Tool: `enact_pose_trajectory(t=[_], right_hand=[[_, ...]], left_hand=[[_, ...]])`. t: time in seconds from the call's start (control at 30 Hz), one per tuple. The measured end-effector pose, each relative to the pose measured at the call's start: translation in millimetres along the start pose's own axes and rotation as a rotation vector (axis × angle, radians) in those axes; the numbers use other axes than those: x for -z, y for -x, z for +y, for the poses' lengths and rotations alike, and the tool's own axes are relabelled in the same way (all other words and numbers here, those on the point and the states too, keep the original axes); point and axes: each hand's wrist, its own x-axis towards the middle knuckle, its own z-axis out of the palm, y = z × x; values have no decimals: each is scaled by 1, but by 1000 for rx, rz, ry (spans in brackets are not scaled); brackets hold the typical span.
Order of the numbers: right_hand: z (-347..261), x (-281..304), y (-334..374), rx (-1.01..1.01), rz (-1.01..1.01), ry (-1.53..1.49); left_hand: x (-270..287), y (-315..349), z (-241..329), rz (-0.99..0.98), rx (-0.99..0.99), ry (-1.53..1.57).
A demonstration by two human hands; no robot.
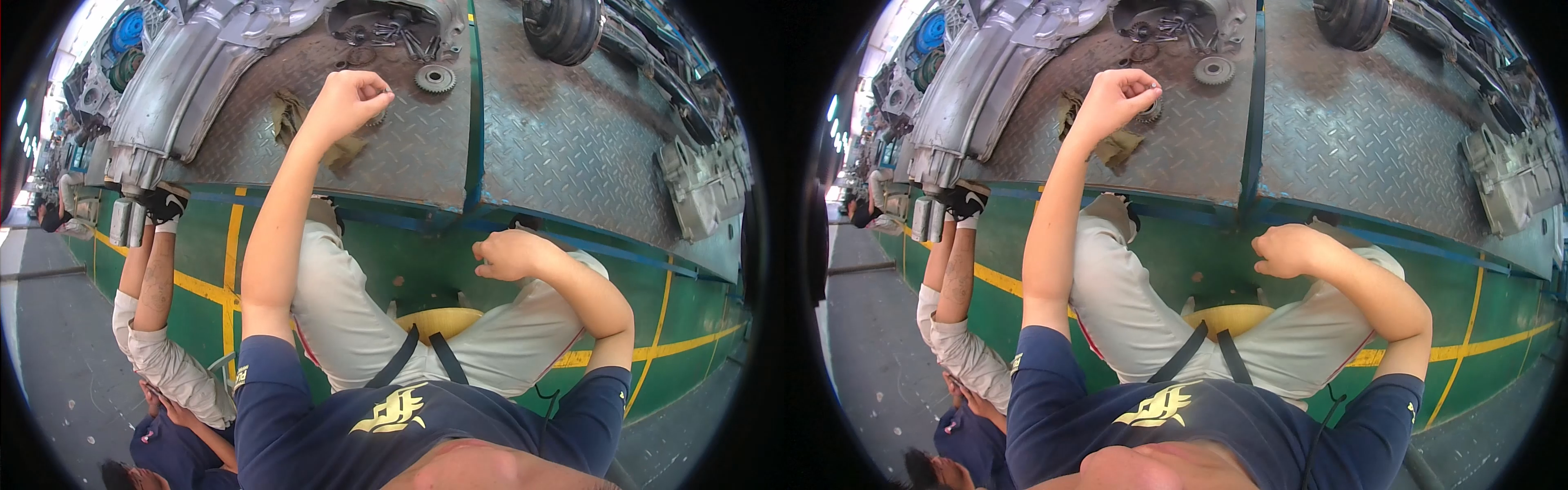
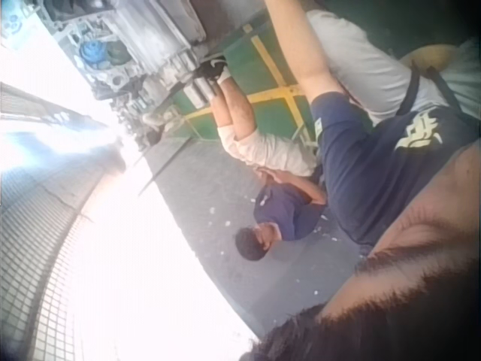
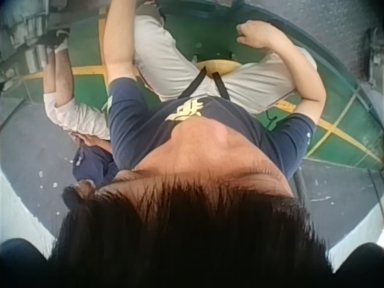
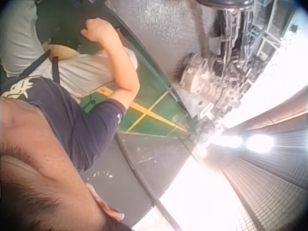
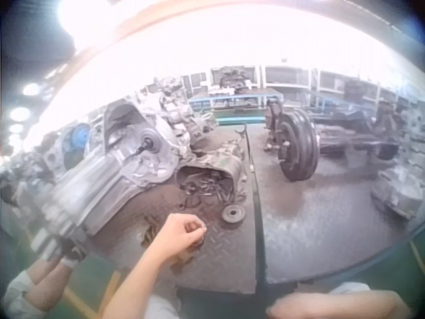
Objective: The person places a gear onto a vertical shaft and then inserts a small metal pin into a hole on the side of the gear assembly by hand.
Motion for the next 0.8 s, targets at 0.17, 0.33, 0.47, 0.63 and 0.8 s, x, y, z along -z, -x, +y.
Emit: enact_pose_trajectory(t=[0.17, 0.33, 0.47, 0.63, 0.8], right_hand=[[-3, 4, 2, 9, 16, 1], [-1, 2, 3, 2, 16, 2], [-3, 3, 3, -6, 8, 9], [-2, 2, 0, -5, -3, 8], [-2, 0, -4, -6, -10, 22]], left_hand=[[-5, -16, -21, 148, 35, 28], [4, -21, -35, 206, 170, 238], [13, -13, -42, 213, 196, 286], [32, 4, -51, 148, 206, 250], [36, 26, -42, 20, 208, 244]])
